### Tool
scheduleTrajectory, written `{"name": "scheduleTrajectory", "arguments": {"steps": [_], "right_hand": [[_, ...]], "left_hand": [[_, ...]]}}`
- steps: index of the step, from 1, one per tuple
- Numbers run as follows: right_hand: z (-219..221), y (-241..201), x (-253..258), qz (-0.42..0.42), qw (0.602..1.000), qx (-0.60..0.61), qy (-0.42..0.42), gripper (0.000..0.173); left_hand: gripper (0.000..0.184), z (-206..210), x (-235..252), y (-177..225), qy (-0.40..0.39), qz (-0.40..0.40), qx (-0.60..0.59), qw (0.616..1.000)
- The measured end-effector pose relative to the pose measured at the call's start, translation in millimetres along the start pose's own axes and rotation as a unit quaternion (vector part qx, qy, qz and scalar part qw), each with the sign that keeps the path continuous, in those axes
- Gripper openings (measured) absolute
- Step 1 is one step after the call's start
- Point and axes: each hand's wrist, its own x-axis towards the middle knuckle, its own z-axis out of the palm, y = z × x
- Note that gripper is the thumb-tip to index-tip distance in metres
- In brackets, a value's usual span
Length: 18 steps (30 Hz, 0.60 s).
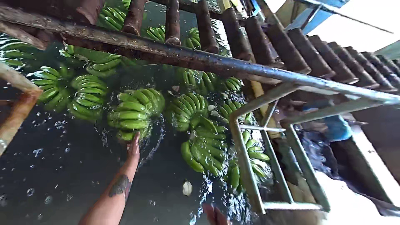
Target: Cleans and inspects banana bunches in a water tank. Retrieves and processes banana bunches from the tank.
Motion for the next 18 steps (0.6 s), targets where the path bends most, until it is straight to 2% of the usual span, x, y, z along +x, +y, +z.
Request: {"name": "scheduleTrajectory", "arguments": {"steps": [2, 5, 6, 7, 9, 12, 13, 15, 18], "right_hand": [[27, -34, 30, -0.036, 0.994, 0.096, -0.025, 0.029], [72, -71, 65, -0.071, 0.984, 0.144, -0.083, 0.027], [88, -78, 74, -0.062, 0.98, 0.163, -0.096, 0.03], [102, -84, 80, -0.038, 0.976, 0.185, -0.108, 0.034], [126, -95, 83, 0.068, 0.956, 0.262, -0.113, 0.046], [157, -103, 76, 0.182, 0.883, 0.419, -0.104, 0.045], [165, -101, 73, 0.185, 0.857, 0.466, -0.118, 0.045], [172, -96, 69, 0.198, 0.83, 0.513, -0.096, 0.046], [162, -92, 63, 0.182, 0.825, 0.533, -0.038, 0.044]], "left_hand": [[0.086, -27, -38, -13, 0.0, -0.02, 0.003, 1.0], [0.052, -70, -101, -18, -0.058, -0.106, 0.039, 0.992], [0.047, -83, -119, -17, -0.071, -0.154, 0.043, 0.985], [0.046, -93, -135, -15, -0.059, -0.207, 0.024, 0.976], [0.048, -109, -160, -12, -0.026, -0.281, -0.027, 0.959], [0.049, -131, -187, -3, -0.038, -0.354, -0.073, 0.932], [0.049, -135, -194, 1, -0.045, -0.376, -0.08, 0.922], [0.053, -144, -202, 3, -0.05, -0.424, -0.109, 0.898], [0.062, -155, -207, 1, -0.085, -0.486, -0.139, 0.858]]}}
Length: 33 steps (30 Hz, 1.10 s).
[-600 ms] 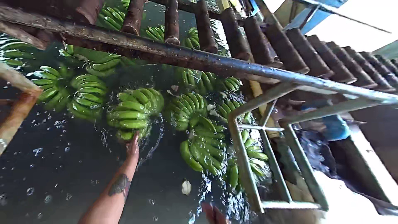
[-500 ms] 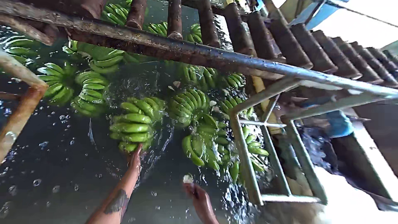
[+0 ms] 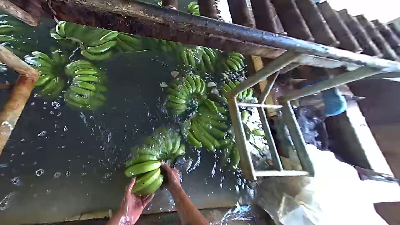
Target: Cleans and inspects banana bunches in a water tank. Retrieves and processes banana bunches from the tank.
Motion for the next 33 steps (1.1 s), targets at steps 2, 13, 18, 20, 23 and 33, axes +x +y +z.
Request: {"name": "scheduleTrajectory", "arguments": {"steps": [2, 13, 18, 20, 23, 33], "right_hand": [[-2, -20, -2, -0.061, 0.996, -0.065, -0.005, 0.053], [57, -90, -47, -0.166, 0.743, -0.633, -0.142, 0.08], [63, -77, -68, -0.194, 0.59, -0.745, -0.242, 0.068], [47, -69, -77, -0.204, 0.598, -0.733, -0.253, 0.063], [3, -65, -95, -0.146, 0.659, -0.706, -0.215, 0.058], [-63, -44, -74, -0.197, 0.873, -0.447, 0.003, 0.033]], "left_hand": [[0.08, -7, -1, 6, -0.07, -0.064, 0.061, 0.994], [0.065, -21, -11, 135, -0.035, 0.153, 0.342, 0.927], [0.067, -7, 4, 155, -0.058, 0.192, 0.283, 0.938], [0.065, -13, 16, 148, -0.048, 0.183, 0.277, 0.942], [0.06, -34, 41, 116, 0.031, 0.151, 0.211, 0.965], [0.053, -24, 10, 36, 0.014, 0.059, 0.043, 0.997]]}}
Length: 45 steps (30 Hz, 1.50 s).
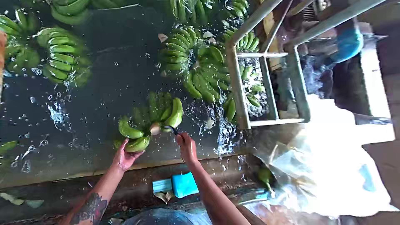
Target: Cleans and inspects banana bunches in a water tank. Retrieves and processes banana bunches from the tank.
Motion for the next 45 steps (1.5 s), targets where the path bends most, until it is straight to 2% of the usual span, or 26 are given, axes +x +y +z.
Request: {"name": "scheduleTrajectory", "arguments": {"steps": [3, 6, 10, 14, 17, 19, 23, 25, 27, 30, 31, 34, 36, 38, 41, 42, 45], "right_hand": [[17, -19, 21, 0.02, 0.999, -0.022, 0.024, 0.032], [19, -37, 33, 0.039, 0.994, -0.099, 0.034, 0.033], [24, -50, 49, -0.022, 0.984, -0.166, 0.058, 0.035], [21, -70, 29, 0.074, 0.986, -0.146, -0.036, 0.04], [-7, -68, 35, 0.052, 0.983, -0.162, -0.075, 0.039], [-5, -60, 46, 0.033, 0.984, -0.162, -0.066, 0.038], [12, -46, 29, 0.067, 0.998, 0.007, -0.022, 0.039], [16, -37, 24, 0.046, 0.997, 0.062, 0.0, 0.037], [9, -26, 26, 0.032, 0.999, 0.029, 0.002, 0.036], [-33, -33, 61, 0.035, 0.994, -0.073, -0.078, 0.038], [-43, -36, 68, 0.036, 0.991, -0.098, -0.083, 0.037], [-32, -48, 62, 0.032, 0.988, -0.146, 0.03, 0.033], [-27, -49, 62, 0.024, 0.988, -0.145, 0.044, 0.034], [-55, -62, 68, -0.01, 0.988, -0.142, 0.054, 0.034], [-108, -88, 53, -0.063, 0.971, -0.105, 0.203, 0.035], [-114, -87, 46, -0.066, 0.972, -0.105, 0.199, 0.033], [-84, -45, 42, 0.017, 0.995, -0.097, 0.011, 0.034]], "left_hand": [[0.054, 31, -27, -13, 0.06, -0.018, -0.07, 0.996], [0.056, 57, -51, -15, 0.096, -0.027, -0.107, 0.989], [0.053, 78, -64, -6, 0.098, -0.039, -0.122, 0.987], [0.05, 85, -74, -3, 0.099, -0.035, -0.121, 0.987], [0.05, 91, -89, 2, 0.099, -0.029, -0.112, 0.988], [0.051, 98, -88, 0, 0.094, -0.028, -0.125, 0.987], [0.048, 107, -87, -12, 0.079, 0.016, -0.104, 0.991], [0.048, 100, -93, -16, 0.074, 0.023, -0.1, 0.992], [0.049, 97, -90, -26, 0.074, 0.019, -0.105, 0.992], [0.052, 110, -76, -28, 0.066, 0.043, -0.103, 0.992], [0.054, 110, -74, -28, 0.067, 0.045, -0.101, 0.992], [0.05, 109, -75, -21, 0.07, 0.027, -0.125, 0.989], [0.051, 111, -74, -21, 0.069, 0.016, -0.137, 0.988], [0.05, 112, -72, -21, 0.069, 0.023, -0.14, 0.988], [0.048, 103, -65, -28, 0.071, 0.039, -0.147, 0.986], [0.046, 100, -63, -30, 0.065, 0.049, -0.142, 0.986], [0.042, 96, -56, -32, 0.053, 0.075, -0.121, 0.988]]}}
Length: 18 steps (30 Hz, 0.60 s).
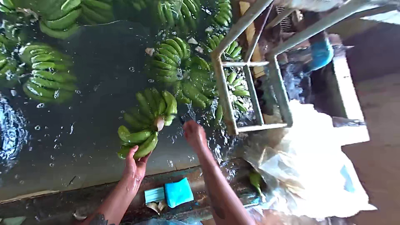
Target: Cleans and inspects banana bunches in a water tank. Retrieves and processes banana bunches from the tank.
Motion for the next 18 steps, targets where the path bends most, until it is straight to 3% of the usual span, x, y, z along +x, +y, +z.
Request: {"name": "scheduleTrajectory", "arguments": {"steps": [2, 5, 8, 11, 14, 16, 18], "right_hand": [[37, 20, 5, 0.055, 0.995, 0.033, -0.071, 0.039], [74, 24, 10, 0.098, 0.981, 0.149, -0.078, 0.039], [88, 9, 22, 0.087, 0.959, 0.249, -0.103, 0.036], [105, 6, 29, 0.073, 0.96, 0.239, -0.124, 0.037], [87, 11, -19, 0.014, 0.952, 0.236, -0.193, 0.035], [59, 4, -43, -0.037, 0.965, 0.208, -0.155, 0.034], [37, 3, -12, -0.022, 0.992, 0.117, -0.042, 0.041]], "left_hand": [[0.039, -2, 3, 0, 0.0, 0.017, 0.002, 1.0], [0.045, -12, 6, -1, 0.002, 0.031, 0.011, 0.999], [0.048, -18, 9, -7, -0.007, 0.053, 0.031, 0.998], [0.044, -30, 19, -16, -0.01, 0.088, 0.04, 0.995], [0.043, -47, 40, -3, -0.028, 0.127, 0.06, 0.99], [0.042, -60, 46, 7, -0.033, 0.119, 0.081, 0.989], [0.039, -68, 49, 10, -0.044, 0.119, 0.093, 0.988]]}}
